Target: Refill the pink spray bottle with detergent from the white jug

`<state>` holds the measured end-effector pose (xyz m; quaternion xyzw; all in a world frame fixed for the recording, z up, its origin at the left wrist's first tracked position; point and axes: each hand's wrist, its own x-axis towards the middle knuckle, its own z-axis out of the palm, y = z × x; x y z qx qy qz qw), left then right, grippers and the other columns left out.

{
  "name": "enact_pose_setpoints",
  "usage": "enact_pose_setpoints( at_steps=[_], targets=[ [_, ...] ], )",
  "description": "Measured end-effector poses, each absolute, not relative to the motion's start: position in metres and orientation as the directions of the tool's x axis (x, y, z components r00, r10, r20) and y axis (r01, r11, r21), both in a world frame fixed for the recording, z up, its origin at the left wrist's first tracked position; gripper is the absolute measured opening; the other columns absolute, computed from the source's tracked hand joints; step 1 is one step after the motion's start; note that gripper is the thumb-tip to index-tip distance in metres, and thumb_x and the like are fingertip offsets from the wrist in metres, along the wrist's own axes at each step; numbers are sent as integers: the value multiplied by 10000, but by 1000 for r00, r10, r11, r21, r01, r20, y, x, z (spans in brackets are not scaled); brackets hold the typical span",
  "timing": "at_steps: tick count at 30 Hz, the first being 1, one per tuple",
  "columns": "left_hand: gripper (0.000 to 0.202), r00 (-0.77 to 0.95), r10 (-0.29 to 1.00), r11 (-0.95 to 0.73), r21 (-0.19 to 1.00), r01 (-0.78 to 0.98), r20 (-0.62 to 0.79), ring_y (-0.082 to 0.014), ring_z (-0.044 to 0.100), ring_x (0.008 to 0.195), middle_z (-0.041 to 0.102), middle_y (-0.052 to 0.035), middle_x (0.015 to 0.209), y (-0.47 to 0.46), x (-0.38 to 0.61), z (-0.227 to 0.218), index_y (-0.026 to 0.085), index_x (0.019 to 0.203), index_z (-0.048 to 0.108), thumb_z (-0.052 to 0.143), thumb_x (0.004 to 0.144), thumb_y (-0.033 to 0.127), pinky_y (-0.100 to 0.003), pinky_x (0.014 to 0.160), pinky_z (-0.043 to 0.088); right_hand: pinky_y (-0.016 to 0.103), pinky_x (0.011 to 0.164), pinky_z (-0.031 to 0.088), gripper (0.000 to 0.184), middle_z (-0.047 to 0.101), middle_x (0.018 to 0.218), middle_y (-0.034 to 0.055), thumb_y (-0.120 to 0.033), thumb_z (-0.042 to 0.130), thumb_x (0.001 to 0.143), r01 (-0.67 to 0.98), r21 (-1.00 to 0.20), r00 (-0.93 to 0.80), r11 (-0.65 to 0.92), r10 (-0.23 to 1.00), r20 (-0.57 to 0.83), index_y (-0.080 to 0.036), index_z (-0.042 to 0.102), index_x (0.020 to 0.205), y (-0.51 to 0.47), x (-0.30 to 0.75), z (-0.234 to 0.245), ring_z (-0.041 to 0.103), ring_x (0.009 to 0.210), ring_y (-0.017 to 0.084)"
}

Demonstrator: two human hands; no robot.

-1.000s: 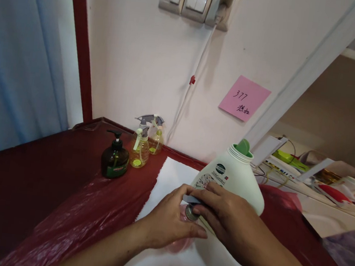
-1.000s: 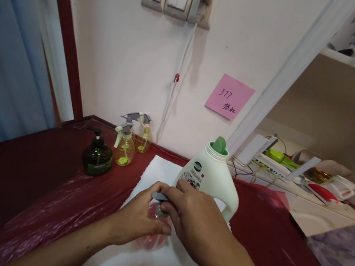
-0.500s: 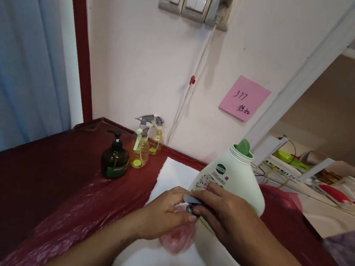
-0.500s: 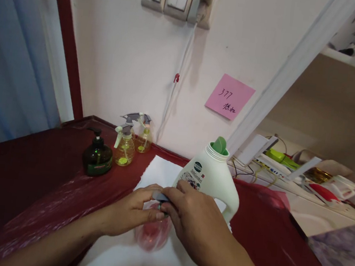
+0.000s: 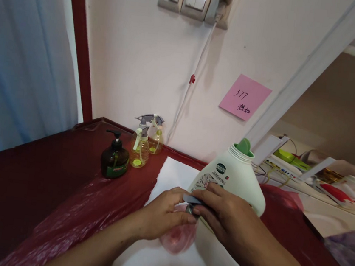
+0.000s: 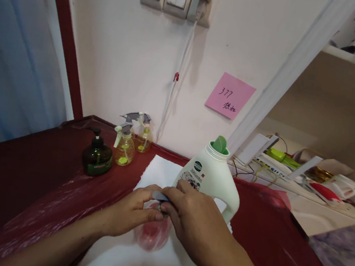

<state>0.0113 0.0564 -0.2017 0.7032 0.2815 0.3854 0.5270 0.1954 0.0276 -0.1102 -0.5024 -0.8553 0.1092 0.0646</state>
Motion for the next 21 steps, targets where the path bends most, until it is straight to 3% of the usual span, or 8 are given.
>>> enact_pose_setpoints(
  at_steps=[3,6,8,12,17,19,21],
  targets=[
    [228,578,777,-305,952,0,249,-264,574,1135,663,-61,1136,54,9,-197,206,1062,711,675,864,314,-396,1019,406,406,797,527,231,615,1000,53,-199,518,991,846,-258,-483,467,876,0,-262,681,1142,27,194,-109,662,901,237],
    [488,514,833,-222,975,-29,205,-271,585,1119,667,-59,1179,48,17,-194,209,1162,643,831,726,319,-394,989,432,399,768,530,298,608,984,45,-195,509,994,837,-269,-492,477,871,14,-284,653,1239,26,196,-110,659,863,229],
    [608,441,882,-181,984,-10,166,-266,601,1046,683,-47,1133,46,23,-195,202,1127,612,914,606,283,-372,914,465,402,759,530,353,609,984,43,-184,512,990,834,-266,-496,483,868,22,-301,623,1305,25,197,-111,659,853,230],
    [433,370,914,-188,982,30,164,-246,604,943,683,-31,977,49,26,-203,183,976,638,885,646,313,-340,819,478,420,786,531,360,618,1010,50,-175,533,980,838,-263,-493,479,870,15,-303,632,1301,26,198,-112,663,893,241],
    [247,544,803,-257,965,-53,244,-246,600,1083,672,-47,1085,56,11,-205,205,1048,716,739,823,303,-378,980,439,419,783,529,289,618,1008,54,-181,520,986,834,-267,-498,484,867,16,-275,668,1216,27,196,-111,659,897,241],
    [269,562,791,-257,965,-51,241,-250,592,1116,673,-47,1124,55,9,-201,211,1077,710,737,819,283,-391,1021,417,412,771,528,291,617,999,53,-180,517,986,834,-265,-498,485,867,20,-273,668,1216,27,195,-111,658,883,238],
    [413,522,822,-239,970,-49,229,-261,589,1122,675,-45,1148,51,13,-197,211,1124,673,814,741,277,-392,1014,421,402,754,529,328,614,990,51,-185,510,989,827,-270,-505,493,863,26,-286,644,1271,27,196,-112,655,857,230]
  ],
)
